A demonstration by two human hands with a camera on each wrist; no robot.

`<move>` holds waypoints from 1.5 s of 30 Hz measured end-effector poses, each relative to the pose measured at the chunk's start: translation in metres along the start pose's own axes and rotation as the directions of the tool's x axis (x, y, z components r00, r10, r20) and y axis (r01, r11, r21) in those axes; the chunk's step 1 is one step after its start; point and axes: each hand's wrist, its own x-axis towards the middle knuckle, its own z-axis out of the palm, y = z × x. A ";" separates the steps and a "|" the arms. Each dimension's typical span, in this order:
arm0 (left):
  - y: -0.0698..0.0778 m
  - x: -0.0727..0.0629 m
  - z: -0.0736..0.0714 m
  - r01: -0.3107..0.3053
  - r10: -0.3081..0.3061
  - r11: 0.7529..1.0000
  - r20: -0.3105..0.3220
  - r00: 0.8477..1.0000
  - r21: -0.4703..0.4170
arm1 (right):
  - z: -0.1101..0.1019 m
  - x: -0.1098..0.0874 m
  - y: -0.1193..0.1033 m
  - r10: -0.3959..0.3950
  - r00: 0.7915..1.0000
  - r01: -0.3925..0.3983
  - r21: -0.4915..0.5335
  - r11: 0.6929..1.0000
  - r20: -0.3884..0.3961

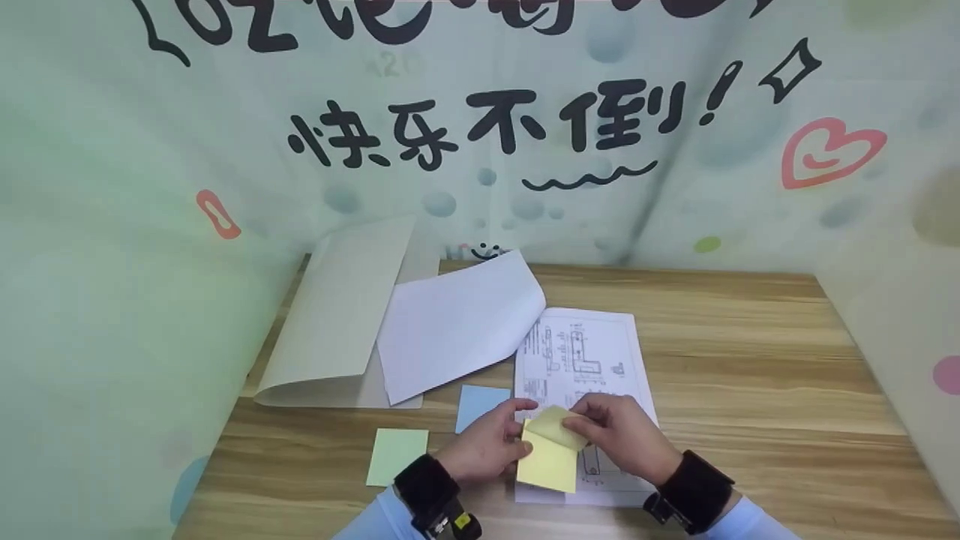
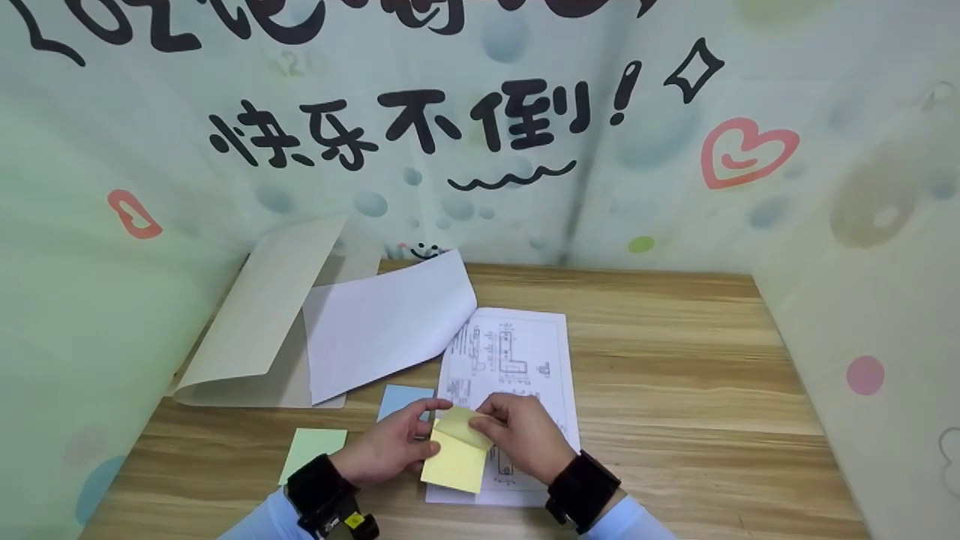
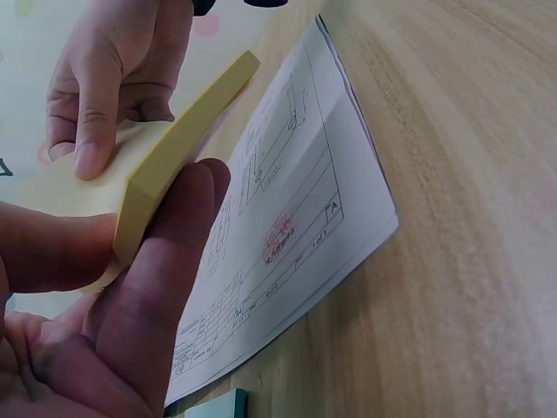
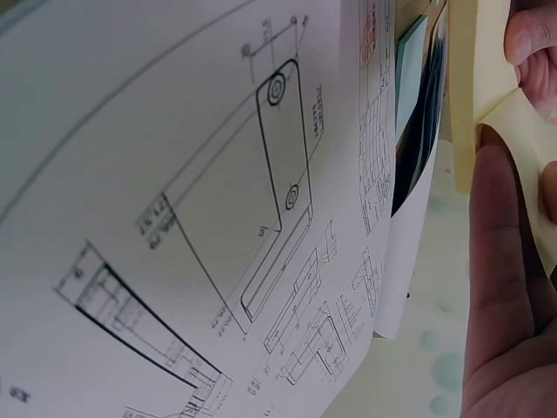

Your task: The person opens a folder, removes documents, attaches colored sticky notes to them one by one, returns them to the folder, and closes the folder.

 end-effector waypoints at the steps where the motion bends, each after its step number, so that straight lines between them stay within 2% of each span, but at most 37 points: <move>1: 0.000 0.000 0.000 0.001 -0.001 1.000 -0.004 1.000 0.010 | 0.000 0.000 0.001 0.006 1.000 -0.006 0.005 1.000 -0.006; 8: 0.002 -0.001 -0.001 0.012 -0.011 0.993 -0.014 1.000 0.121 | -0.001 0.002 0.005 0.047 0.998 -0.047 0.002 0.999 -0.051; 17: 0.002 -0.004 -0.002 0.038 -0.038 0.995 -0.002 0.999 0.097 | -0.003 0.004 0.010 0.067 0.995 -0.066 0.017 0.998 -0.070; 23: -0.001 -0.008 -0.006 0.028 -0.028 0.991 0.000 1.000 0.131 | -0.007 0.005 0.015 0.092 0.990 -0.089 0.034 0.995 -0.110; 27: -0.006 -0.012 -0.010 0.018 -0.018 0.985 0.001 1.000 0.169 | -0.013 0.007 0.017 0.140 0.978 -0.132 0.065 0.989 -0.151; 30: -0.010 -0.017 -0.015 0.028 -0.025 0.982 -0.021 0.999 0.188 | -0.019 0.008 0.017 0.192 0.963 -0.176 0.094 0.980 -0.191; 33: -0.015 -0.023 -0.021 0.039 -0.021 0.972 -0.080 0.997 0.234 | -0.024 0.009 0.016 0.221 0.953 -0.205 0.094 0.974 -0.208; 36: -0.018 -0.029 -0.028 0.052 0.004 0.938 -0.163 0.987 0.342 | -0.027 0.009 0.017 0.224 0.952 -0.215 0.068 0.974 -0.210; 38: -0.019 -0.033 -0.031 0.066 0.026 0.904 -0.208 0.978 0.423 | -0.028 0.008 0.017 0.222 0.950 -0.215 0.054 0.975 -0.218; 42: -0.022 -0.036 -0.032 0.104 0.061 0.824 -0.269 0.961 0.557 | -0.028 0.009 0.018 0.222 0.946 -0.218 0.047 0.975 -0.236; 45: -0.023 -0.037 -0.030 0.131 0.088 0.744 -0.291 0.953 0.655 | -0.027 0.010 0.019 0.224 0.946 -0.217 0.052 0.975 -0.235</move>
